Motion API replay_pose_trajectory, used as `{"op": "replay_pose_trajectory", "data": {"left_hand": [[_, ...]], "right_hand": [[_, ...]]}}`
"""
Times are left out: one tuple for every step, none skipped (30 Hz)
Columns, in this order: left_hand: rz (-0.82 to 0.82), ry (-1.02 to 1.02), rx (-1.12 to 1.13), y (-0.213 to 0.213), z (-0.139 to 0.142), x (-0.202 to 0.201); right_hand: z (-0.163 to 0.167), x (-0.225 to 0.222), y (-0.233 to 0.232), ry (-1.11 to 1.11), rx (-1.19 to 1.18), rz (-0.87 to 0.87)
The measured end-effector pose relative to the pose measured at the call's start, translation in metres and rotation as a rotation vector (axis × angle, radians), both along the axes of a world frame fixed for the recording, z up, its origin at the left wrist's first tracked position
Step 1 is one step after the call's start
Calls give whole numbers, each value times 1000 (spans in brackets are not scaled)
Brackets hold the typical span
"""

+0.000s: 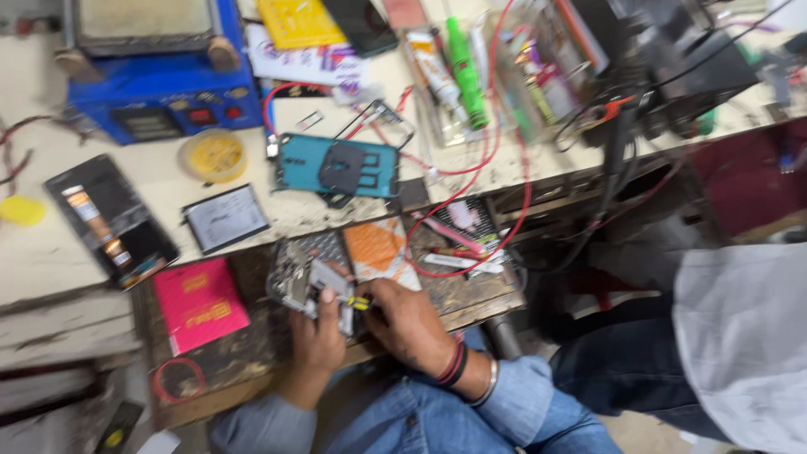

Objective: The person repairs a disassembled smartphone at a workbench. They hold the phone chassis, pry and lift the battery out with a tool, press components into place, and use a screwdriver on the phone while turning it over to work on different sides.

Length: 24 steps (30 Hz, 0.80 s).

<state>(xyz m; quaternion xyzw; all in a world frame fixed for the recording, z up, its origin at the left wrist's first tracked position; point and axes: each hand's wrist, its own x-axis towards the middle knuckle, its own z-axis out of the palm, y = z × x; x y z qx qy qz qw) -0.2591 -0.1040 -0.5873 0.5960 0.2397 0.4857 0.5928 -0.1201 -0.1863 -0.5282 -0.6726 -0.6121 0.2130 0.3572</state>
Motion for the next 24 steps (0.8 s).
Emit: {"op": "replay_pose_trajectory", "data": {"left_hand": [[-8,-16,-11,1,1,-1],[-4,-12,-2,1,2,-1],[-3,-11,6,0,3,-1],[-6,-13,13,1,4,-1],[-4,-14,11,0,6,-1],[-4,-20,5,-1,6,-1],[-4,-29,1,-1,7,-1],[0,-20,13,0,8,0],[7,-12,22,-1,8,0],[17,0,27,-2,9,-1],[15,5,8,-3,9,-2],[11,12,-4,-3,10,-3],[5,19,-16,-2,11,-3],[12,41,-7,-2,12,-4],[17,63,0,-2,13,-5],[20,84,10,-1,14,-6],[22,98,19,-1,15,-6],[23,111,31,0,16,-7],[23,122,44,1,16,-7],[33,143,95,3,17,-8],[42,165,137,3,17,-8],[52,188,171,2,17,-9],[58,190,168,0,18,-9],[65,189,174,0,19,-9]], "right_hand": [[-1,0,2,-6,-1,7],[-1,0,3,-12,-3,14],[-2,-1,3,-16,6,24],[-1,-1,3,-23,14,31],[-1,-1,3,-34,20,35],[-1,-1,3,-26,2,41],[0,0,3,-23,-16,45],[0,0,3,-23,-32,50],[1,0,3,-27,-32,51],[1,0,3,-28,-36,54],[1,-1,4,-26,-36,59],[2,-1,5,-12,-20,63],[2,-2,5,3,-3,65],[3,-2,6,19,10,69],[4,-2,6,25,-37,52],[4,-2,7,28,-83,33],[4,-2,7,29,-127,15],[5,-1,7,37,-127,23],[5,-1,7,45,-126,31],[5,-1,6,53,-129,37],[5,-1,5,40,-123,29],[5,-1,4,29,-126,24],[5,-1,3,18,-130,21],[5,-1,2,28,-147,20]]}}
